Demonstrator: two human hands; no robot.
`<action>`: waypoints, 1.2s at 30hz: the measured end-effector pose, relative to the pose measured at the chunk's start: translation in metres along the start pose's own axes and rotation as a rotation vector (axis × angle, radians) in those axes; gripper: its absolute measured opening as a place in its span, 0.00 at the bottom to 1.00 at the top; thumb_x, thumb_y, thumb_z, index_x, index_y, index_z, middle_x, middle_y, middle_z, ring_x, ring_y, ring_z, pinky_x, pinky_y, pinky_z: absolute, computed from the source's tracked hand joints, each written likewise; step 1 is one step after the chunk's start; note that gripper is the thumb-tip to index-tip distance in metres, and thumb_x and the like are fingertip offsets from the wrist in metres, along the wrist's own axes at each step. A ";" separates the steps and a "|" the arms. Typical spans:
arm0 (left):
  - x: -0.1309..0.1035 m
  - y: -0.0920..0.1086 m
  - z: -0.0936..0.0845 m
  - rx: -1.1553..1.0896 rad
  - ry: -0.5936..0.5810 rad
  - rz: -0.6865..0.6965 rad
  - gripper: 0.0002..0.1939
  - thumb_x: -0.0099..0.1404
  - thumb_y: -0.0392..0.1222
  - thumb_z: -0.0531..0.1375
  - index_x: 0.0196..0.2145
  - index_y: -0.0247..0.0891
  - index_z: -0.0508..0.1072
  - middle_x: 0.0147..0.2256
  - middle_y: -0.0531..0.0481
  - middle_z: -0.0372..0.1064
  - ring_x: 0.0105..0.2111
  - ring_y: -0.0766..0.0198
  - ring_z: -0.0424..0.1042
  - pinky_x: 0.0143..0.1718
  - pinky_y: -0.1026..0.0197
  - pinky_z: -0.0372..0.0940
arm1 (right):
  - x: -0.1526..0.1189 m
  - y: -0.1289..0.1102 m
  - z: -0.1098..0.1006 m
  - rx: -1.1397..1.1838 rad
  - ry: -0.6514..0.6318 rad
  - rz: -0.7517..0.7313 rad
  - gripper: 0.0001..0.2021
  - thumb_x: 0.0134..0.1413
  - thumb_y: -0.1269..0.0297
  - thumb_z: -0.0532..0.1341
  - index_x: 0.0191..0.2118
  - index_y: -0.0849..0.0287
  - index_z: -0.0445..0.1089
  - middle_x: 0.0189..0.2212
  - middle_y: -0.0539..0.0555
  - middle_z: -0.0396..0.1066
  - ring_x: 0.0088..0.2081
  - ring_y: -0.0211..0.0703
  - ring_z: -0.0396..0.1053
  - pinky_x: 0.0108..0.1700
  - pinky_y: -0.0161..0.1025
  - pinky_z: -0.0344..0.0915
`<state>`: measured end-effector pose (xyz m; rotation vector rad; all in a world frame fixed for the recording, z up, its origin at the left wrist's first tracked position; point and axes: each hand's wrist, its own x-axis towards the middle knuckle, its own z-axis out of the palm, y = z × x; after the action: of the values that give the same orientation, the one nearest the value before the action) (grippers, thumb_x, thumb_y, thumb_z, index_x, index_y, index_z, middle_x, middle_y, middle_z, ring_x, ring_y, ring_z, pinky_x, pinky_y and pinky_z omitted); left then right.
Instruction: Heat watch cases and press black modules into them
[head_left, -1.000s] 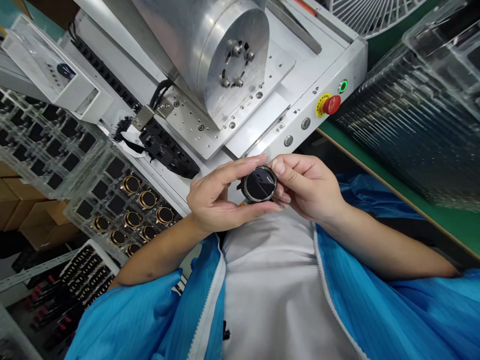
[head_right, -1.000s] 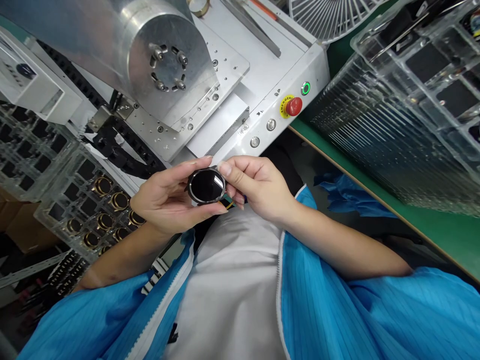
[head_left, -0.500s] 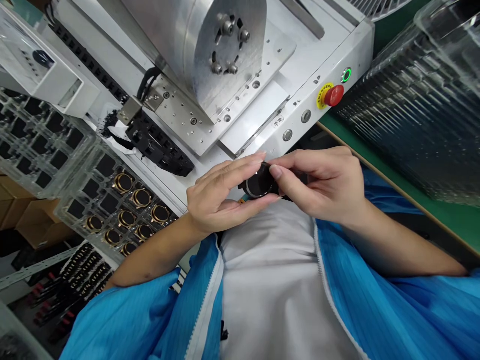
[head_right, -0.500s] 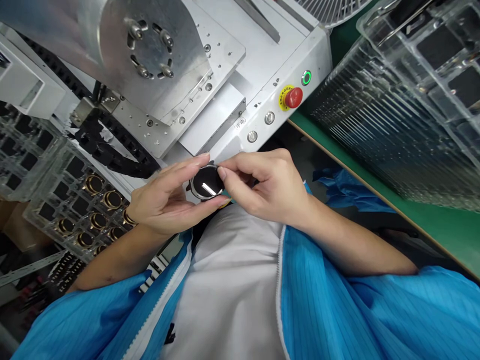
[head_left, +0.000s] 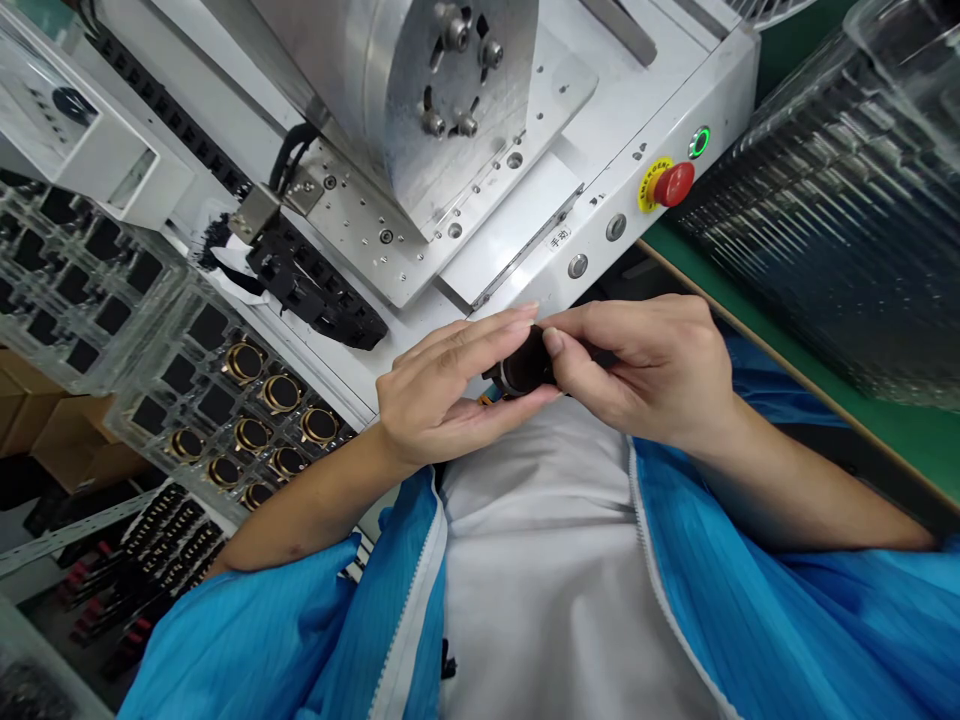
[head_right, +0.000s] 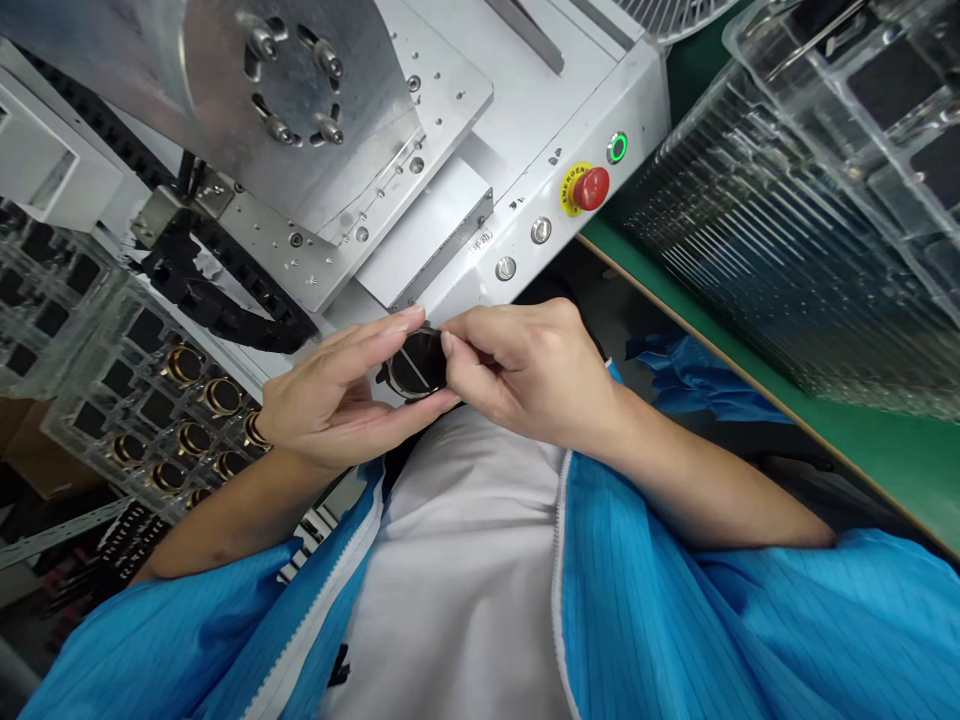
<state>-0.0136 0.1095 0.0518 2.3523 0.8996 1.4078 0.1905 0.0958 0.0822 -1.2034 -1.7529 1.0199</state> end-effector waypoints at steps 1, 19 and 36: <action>0.000 0.000 0.000 0.014 0.002 0.004 0.37 0.55 0.53 0.78 0.60 0.46 0.74 0.48 0.48 0.85 0.42 0.57 0.86 0.41 0.57 0.84 | 0.000 0.000 0.000 0.017 0.001 0.017 0.12 0.66 0.68 0.64 0.28 0.52 0.77 0.23 0.51 0.72 0.23 0.41 0.63 0.29 0.42 0.58; 0.002 0.004 -0.003 -0.025 -0.024 0.080 0.36 0.59 0.45 0.76 0.62 0.41 0.72 0.51 0.46 0.84 0.49 0.60 0.85 0.49 0.63 0.80 | -0.003 -0.005 0.009 -0.075 0.094 -0.029 0.17 0.66 0.69 0.63 0.23 0.50 0.69 0.22 0.52 0.69 0.25 0.44 0.65 0.30 0.44 0.58; -0.015 -0.005 -0.001 -0.247 -0.015 -0.157 0.49 0.49 0.51 0.80 0.66 0.59 0.69 0.58 0.52 0.80 0.51 0.53 0.84 0.52 0.52 0.82 | -0.003 -0.007 0.018 0.179 0.271 -0.078 0.11 0.64 0.75 0.64 0.33 0.56 0.80 0.24 0.51 0.79 0.23 0.39 0.72 0.25 0.39 0.67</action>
<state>-0.0214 0.1041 0.0386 2.0626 0.8335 1.3525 0.1724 0.0883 0.0808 -1.0953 -1.4550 0.9008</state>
